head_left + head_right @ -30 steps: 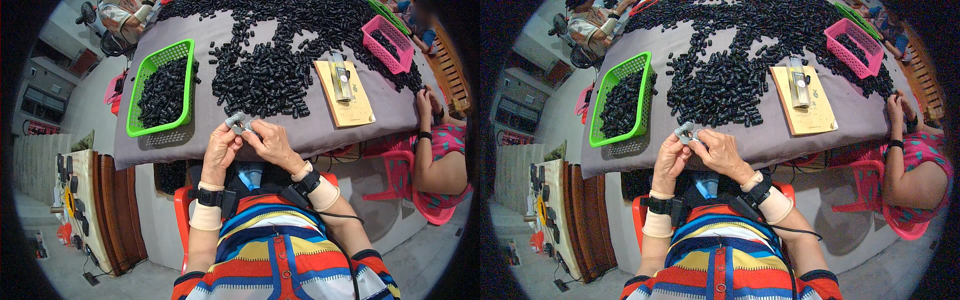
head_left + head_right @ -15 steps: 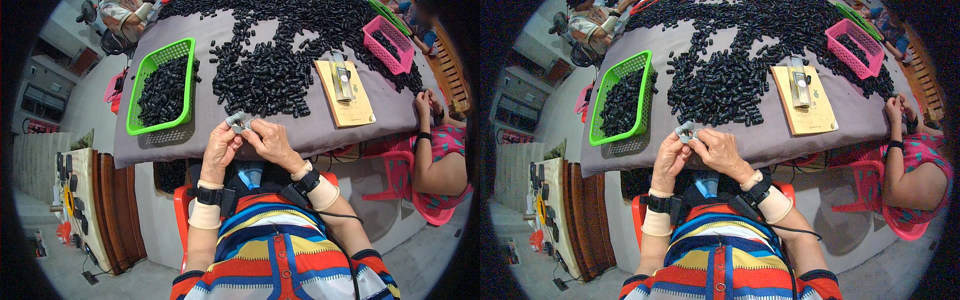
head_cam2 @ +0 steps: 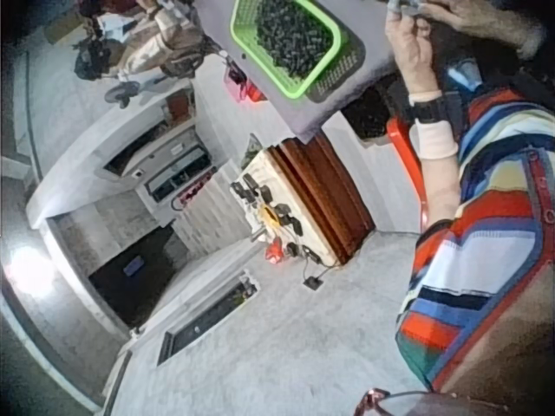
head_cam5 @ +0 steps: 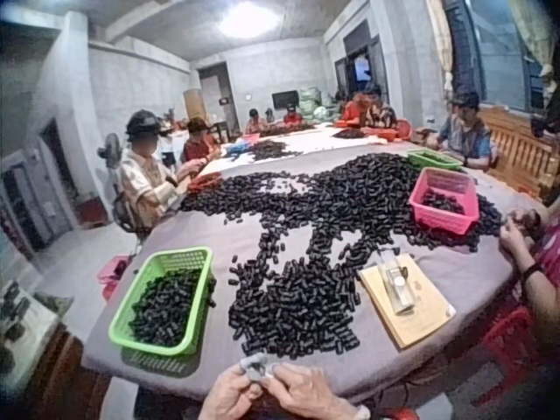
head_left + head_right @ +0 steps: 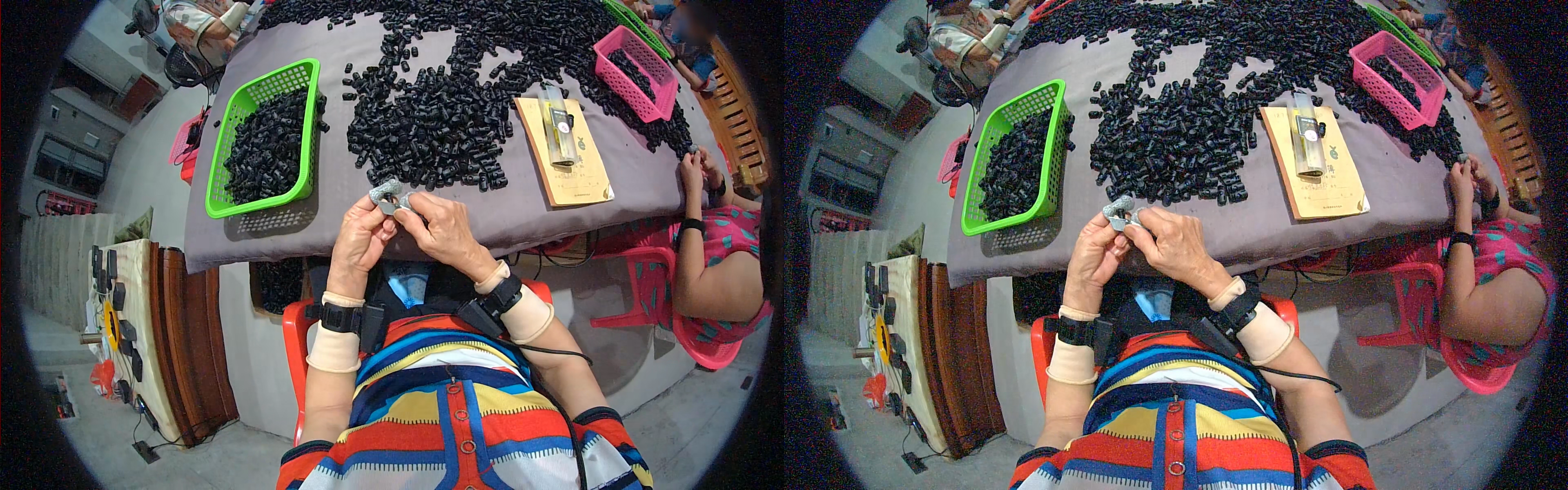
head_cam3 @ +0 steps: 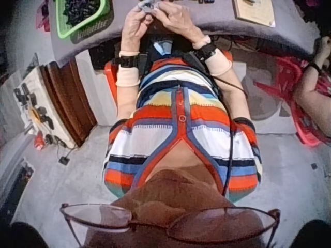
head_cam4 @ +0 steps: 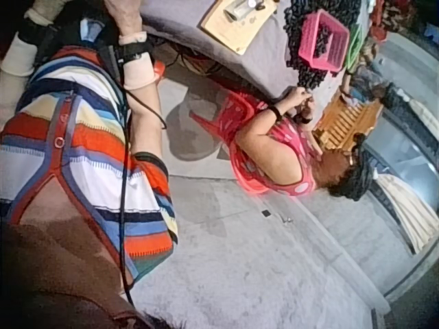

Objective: The worker is assembling small black plastic components by hand at a communal work table.

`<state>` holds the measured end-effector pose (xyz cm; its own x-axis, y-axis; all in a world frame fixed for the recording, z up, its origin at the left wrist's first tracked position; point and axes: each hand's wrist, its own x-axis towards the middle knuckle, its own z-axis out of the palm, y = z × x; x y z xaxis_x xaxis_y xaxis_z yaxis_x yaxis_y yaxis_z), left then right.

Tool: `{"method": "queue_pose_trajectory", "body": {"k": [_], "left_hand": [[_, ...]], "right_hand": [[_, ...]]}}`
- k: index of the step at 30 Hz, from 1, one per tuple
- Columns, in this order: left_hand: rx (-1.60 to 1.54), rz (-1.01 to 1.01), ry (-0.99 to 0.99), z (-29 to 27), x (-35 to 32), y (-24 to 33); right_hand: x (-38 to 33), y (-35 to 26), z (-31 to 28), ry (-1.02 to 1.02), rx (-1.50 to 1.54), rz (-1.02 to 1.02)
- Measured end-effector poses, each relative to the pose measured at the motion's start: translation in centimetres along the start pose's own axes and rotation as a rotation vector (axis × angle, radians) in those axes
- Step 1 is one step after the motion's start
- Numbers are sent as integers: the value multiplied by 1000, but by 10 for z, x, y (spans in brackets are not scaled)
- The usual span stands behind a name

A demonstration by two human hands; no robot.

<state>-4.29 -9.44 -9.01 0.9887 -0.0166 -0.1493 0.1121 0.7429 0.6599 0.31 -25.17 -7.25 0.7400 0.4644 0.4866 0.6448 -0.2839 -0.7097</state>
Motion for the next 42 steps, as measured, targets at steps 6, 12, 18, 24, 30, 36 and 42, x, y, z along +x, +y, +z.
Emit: {"method": "queue_pose_trajectory", "body": {"k": [6,12,18,24,30,36,42], "left_hand": [[12,9,-1,-1,-1,-1],[41,25,28,1,1,-2],[21,16,20,-3,2,-3],[54,-1,49,-1,-1,-6],[-15,5,17,-2,0,-4],[-1,-16,35,-2,2,-3],[25,9,-27,-3,2,-2]], "right_hand": [[1,3,2,-12,9,-7],[1,3,3,-14,4,-4],[1,2,4,5,-12,-16],[1,3,6,37,18,-11],[-2,3,0,-17,30,5],[0,4,0,-29,28,-11],[2,3,6,31,2,-39]]}}
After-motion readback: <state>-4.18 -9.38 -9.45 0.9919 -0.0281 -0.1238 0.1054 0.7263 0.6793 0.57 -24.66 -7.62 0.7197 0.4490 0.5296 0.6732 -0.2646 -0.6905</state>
